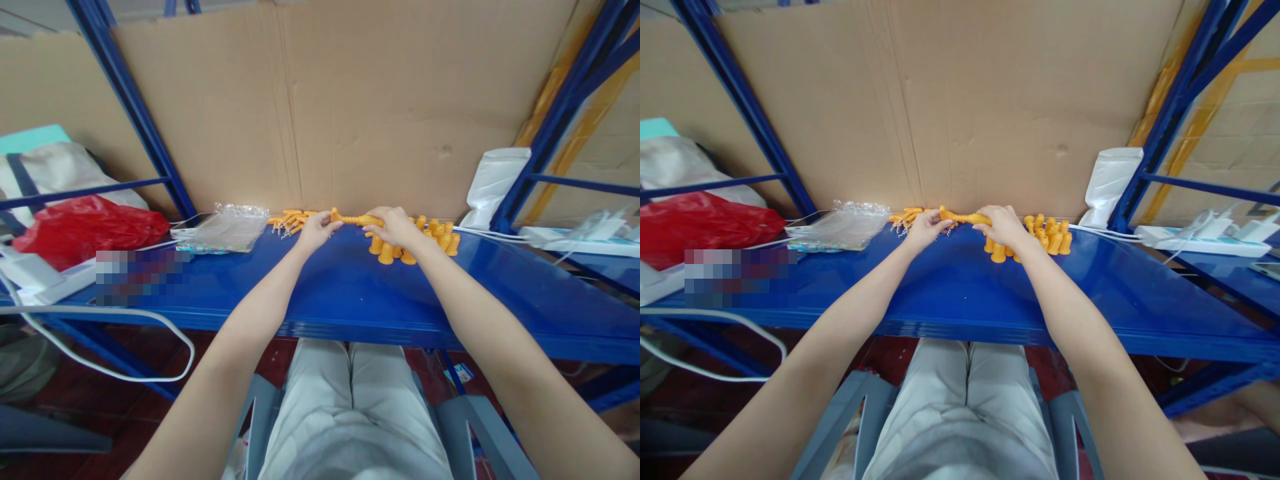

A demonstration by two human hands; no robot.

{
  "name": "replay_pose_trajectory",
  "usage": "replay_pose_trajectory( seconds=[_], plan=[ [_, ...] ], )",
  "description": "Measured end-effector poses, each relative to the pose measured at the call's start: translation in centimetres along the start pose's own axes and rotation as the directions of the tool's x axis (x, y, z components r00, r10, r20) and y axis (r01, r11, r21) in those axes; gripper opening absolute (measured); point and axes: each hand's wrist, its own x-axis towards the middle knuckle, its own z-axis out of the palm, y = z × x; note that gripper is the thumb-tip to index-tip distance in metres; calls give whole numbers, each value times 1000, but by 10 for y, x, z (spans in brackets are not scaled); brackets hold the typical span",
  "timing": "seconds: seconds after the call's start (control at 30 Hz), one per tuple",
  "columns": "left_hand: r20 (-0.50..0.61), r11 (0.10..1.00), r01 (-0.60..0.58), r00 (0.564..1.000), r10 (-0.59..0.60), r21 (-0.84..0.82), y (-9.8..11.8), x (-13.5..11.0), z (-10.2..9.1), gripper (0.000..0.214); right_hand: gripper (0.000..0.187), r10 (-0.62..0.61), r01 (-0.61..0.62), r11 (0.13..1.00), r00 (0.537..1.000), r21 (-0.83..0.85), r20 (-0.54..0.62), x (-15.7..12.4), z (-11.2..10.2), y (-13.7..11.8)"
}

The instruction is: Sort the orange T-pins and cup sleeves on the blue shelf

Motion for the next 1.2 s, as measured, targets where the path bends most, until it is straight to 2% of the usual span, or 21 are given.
replay_pose_trajectory(
  seconds=[0.17,0.3,0.7,0.83,0.97,1.1,1.2],
  plan=[
    [15,999,40,999,-40,10,9,-3,0,13,28,-65,64,991,998,-120,-10,0,-1,-2],
    [30,998,62,998,-62,-3,15,-6,1,13,28,-76,79,981,997,-178,24,-1,-4,-4],
    [44,987,131,991,-128,-87,24,-7,-3,27,31,-136,124,968,990,-219,-41,-1,-2,-6],
    [49,984,141,989,-136,-107,21,-8,0,28,31,-140,125,965,989,-229,-49,-1,0,-4],
    [48,994,98,994,-95,-44,14,-10,8,21,26,-82,86,959,996,-271,27,-4,-2,-5],
    [88,995,-57,995,50,76,13,-12,14,11,24,70,-11,933,986,-360,150,-6,-10,-15],
    [103,976,-137,987,121,172,14,-13,16,12,25,170,-80,905,968,-418,183,-7,-14,-20]
  ],
)
